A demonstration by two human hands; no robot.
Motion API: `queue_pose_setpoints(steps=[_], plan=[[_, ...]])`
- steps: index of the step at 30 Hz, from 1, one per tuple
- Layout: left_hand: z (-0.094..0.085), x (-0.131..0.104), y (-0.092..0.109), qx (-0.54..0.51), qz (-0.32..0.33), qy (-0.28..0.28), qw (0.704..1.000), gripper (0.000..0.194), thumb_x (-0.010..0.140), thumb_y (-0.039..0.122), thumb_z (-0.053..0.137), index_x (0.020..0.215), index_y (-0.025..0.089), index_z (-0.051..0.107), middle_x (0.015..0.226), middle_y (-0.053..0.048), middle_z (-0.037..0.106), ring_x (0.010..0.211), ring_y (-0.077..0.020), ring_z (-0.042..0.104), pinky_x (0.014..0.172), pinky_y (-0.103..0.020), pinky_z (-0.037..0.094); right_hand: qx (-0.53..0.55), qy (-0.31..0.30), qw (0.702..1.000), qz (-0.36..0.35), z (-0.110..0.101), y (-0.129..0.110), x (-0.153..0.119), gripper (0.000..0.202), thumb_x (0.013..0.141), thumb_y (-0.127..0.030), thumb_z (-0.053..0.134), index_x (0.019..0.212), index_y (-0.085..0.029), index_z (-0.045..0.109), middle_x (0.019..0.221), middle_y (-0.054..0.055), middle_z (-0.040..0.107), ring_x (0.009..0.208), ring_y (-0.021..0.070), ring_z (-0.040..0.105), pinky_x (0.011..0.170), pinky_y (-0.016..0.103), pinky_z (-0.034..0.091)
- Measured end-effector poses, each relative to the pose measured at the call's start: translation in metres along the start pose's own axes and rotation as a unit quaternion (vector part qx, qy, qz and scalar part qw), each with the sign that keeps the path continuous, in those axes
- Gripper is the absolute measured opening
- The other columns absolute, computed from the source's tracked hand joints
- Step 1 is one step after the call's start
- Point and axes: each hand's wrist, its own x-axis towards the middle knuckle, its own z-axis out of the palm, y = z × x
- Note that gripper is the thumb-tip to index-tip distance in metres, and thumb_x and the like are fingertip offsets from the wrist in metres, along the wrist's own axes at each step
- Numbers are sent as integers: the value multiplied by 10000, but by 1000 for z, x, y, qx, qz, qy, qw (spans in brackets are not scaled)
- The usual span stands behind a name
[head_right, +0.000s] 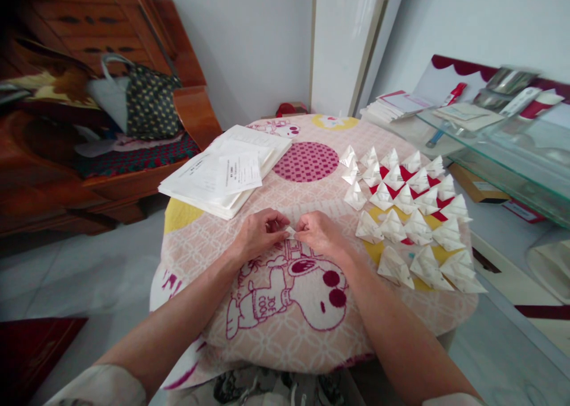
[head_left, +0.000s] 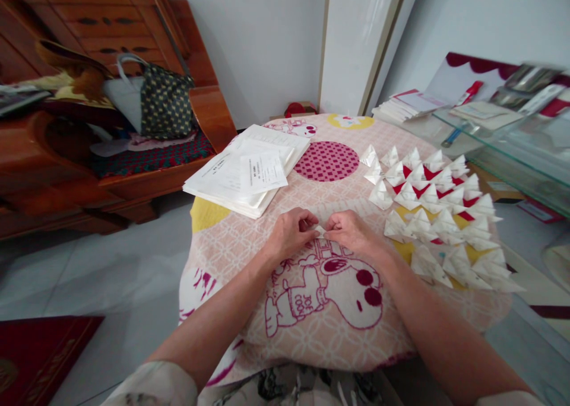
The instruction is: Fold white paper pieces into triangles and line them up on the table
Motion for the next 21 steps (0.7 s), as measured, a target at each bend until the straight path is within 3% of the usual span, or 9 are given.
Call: queue_pose_setpoints(steps=[5,9,14,21], plan=[[-3,-3,6,21,46,-23,998,180,846,335,674,799,174,737,751,-12,665,671,-113,563,631,-238,404,75,-8,997,-7,-3,2,-4,121,772,-238,671,687,-180,609,524,-53,506,464,74,402,436,214,263],[-4,-4,8,-77,-11,-55,995,279,863,365,633,683,156,672,597,12,599,549,-89,508,532,-217,367,155,-14,988,3,-3,3,-6,140,778,-311,683,750,-183,635,536,-54,528,449,71,415,416,202,282],[-6,-2,7,-224,-95,-47,969,308,850,410,626,680,153,619,540,21,575,469,-82,514,477,-203,408,271,19,962,25,-7,-3,-9,350,848,-498,611,706,-178,605,533,-19,583,406,81,480,376,206,341],[-6,-2,7,-258,-98,-27,961,288,841,382,659,680,144,630,526,14,596,444,-76,523,453,-194,422,300,-33,952,41,-3,-4,-10,386,806,-533,662,722,-158,643,541,-4,618,404,97,547,360,197,403]])
